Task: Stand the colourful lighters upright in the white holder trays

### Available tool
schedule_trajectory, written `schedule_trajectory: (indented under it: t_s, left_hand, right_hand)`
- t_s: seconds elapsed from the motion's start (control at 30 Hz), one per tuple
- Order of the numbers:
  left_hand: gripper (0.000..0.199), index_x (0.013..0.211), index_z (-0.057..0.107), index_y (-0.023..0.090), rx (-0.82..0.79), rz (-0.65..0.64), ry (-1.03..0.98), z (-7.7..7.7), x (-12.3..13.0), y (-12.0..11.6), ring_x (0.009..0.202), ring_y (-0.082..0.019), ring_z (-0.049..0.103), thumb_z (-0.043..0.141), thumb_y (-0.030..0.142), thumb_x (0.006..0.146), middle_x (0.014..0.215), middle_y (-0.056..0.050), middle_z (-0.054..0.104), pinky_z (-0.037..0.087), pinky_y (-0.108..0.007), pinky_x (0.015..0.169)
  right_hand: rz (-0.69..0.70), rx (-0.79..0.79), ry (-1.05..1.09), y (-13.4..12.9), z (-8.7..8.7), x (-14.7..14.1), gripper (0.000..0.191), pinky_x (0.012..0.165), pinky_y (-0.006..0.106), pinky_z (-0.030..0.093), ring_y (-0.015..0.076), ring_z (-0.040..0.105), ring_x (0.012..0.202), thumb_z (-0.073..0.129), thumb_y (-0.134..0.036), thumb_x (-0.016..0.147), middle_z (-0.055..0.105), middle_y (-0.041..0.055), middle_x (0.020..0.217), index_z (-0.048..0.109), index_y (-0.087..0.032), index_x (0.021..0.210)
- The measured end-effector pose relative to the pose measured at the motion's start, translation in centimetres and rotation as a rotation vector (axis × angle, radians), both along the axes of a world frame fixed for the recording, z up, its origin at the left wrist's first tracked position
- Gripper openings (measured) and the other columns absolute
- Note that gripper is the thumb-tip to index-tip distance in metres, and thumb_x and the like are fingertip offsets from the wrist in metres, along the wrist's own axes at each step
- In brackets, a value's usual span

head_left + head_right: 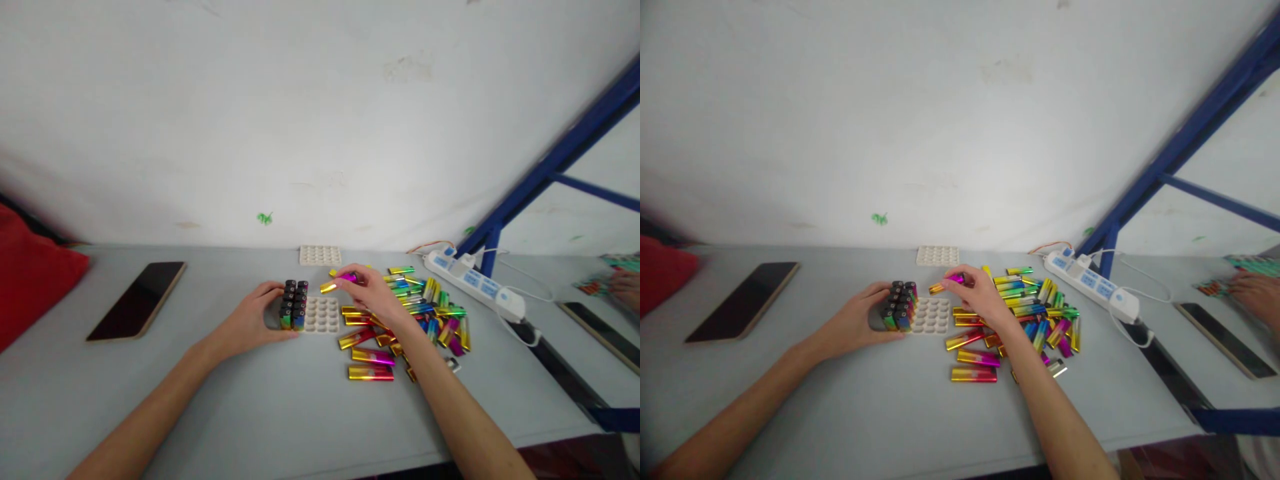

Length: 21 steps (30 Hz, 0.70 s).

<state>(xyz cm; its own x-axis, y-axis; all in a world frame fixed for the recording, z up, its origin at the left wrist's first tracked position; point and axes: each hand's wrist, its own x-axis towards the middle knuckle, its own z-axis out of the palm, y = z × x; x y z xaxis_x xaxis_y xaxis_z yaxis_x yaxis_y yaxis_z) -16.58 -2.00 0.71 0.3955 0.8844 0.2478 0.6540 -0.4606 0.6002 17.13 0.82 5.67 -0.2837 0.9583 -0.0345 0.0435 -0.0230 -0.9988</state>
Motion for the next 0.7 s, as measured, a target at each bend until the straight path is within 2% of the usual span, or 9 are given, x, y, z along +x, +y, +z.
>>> schedule_trajectory:
  t_s: [0.07, 0.13, 0.2, 0.27, 0.37, 0.47, 0.57, 0.7]
  left_hand:
    - [0.066, 0.134, 0.088, 0.026, 0.013, -0.004, -0.002, 0.0, -0.1, 0.0, 0.142, -0.044, 0.087, 0.113, 0.059, 0.083, 0.153, -0.014, 0.088, 0.072, -0.057, 0.132]
    - [0.067, 0.136, 0.088, 0.025, 0.019, -0.012, -0.009, -0.1, -0.1, 0.0, 0.142, -0.044, 0.087, 0.113, 0.057, 0.083, 0.154, -0.015, 0.088, 0.072, -0.059, 0.132]
    - [0.067, 0.137, 0.088, 0.024, 0.021, -0.019, -0.019, -0.3, -0.1, 0.0, 0.144, -0.044, 0.086, 0.112, 0.057, 0.085, 0.156, -0.016, 0.087, 0.071, -0.060, 0.134]
    - [0.068, 0.137, 0.088, 0.024, 0.020, -0.030, -0.024, -0.4, -0.2, 0.0, 0.147, -0.044, 0.086, 0.113, 0.059, 0.085, 0.158, -0.015, 0.087, 0.069, -0.060, 0.136]
    - [0.072, 0.137, 0.090, 0.026, 0.021, -0.043, -0.031, -0.5, -0.3, 0.1, 0.148, -0.045, 0.086, 0.116, 0.061, 0.080, 0.159, -0.015, 0.088, 0.068, -0.062, 0.137]
    - [0.073, 0.139, 0.091, 0.025, 0.026, -0.057, -0.032, -0.6, -0.6, 0.2, 0.149, -0.045, 0.086, 0.117, 0.057, 0.079, 0.160, -0.016, 0.088, 0.069, -0.063, 0.138]
    - [0.075, 0.140, 0.091, 0.023, 0.026, -0.072, -0.025, -0.7, -0.8, 0.4, 0.149, -0.046, 0.086, 0.116, 0.058, 0.079, 0.160, -0.017, 0.087, 0.068, -0.061, 0.138]
    - [0.079, 0.141, 0.090, 0.023, 0.022, -0.081, -0.019, -1.0, -1.0, 0.6, 0.151, -0.046, 0.084, 0.116, 0.065, 0.078, 0.162, -0.018, 0.086, 0.067, -0.062, 0.140]
  right_hand:
    - [-0.018, 0.000, 0.022, -0.1, -0.5, -0.9, 0.075, 0.057, 0.030, 0.037, 0.0136, 0.041, 0.066, 0.108, -0.092, 0.078, 0.060, -0.0054, 0.076, 0.081, -0.025, 0.093]
    - [-0.062, 0.038, 0.040, -0.2, -1.0, -1.6, 0.082, 0.063, 0.030, 0.045, 0.0158, 0.049, 0.070, 0.098, -0.105, 0.082, 0.062, -0.0030, 0.076, 0.076, -0.025, 0.084]
    - [-0.061, 0.055, 0.084, -0.4, -1.2, -2.2, 0.087, 0.068, 0.032, 0.051, 0.0177, 0.055, 0.072, 0.087, -0.113, 0.086, 0.062, -0.0024, 0.077, 0.072, -0.027, 0.084]
    - [-0.001, 0.031, 0.150, -0.7, -1.3, -2.7, 0.088, 0.069, 0.033, 0.054, 0.0176, 0.056, 0.069, 0.083, -0.115, 0.088, 0.062, -0.0034, 0.078, 0.068, -0.029, 0.088]
    - [0.053, -0.057, 0.181, -1.2, -1.5, -3.5, 0.088, 0.058, 0.030, 0.044, 0.0141, 0.040, 0.059, 0.085, -0.115, 0.087, 0.050, -0.0089, 0.074, 0.060, -0.031, 0.091]
    - [-0.006, -0.069, 0.073, -1.1, -2.2, -4.3, 0.087, 0.055, 0.030, 0.028, 0.0138, 0.027, 0.059, 0.080, -0.114, 0.090, 0.035, -0.0113, 0.070, 0.052, -0.032, 0.086]
    - [-0.095, 0.032, -0.096, -0.7, -3.0, -5.0, 0.079, 0.060, 0.033, 0.027, 0.0162, 0.033, 0.064, 0.069, -0.103, 0.102, 0.036, -0.0081, 0.067, 0.046, -0.033, 0.076]
    - [-0.206, 0.173, -0.314, -0.6, -3.2, -5.3, 0.062, 0.068, 0.036, 0.030, 0.0174, 0.039, 0.068, 0.066, -0.069, 0.109, 0.040, -0.0058, 0.064, 0.041, -0.032, 0.066]
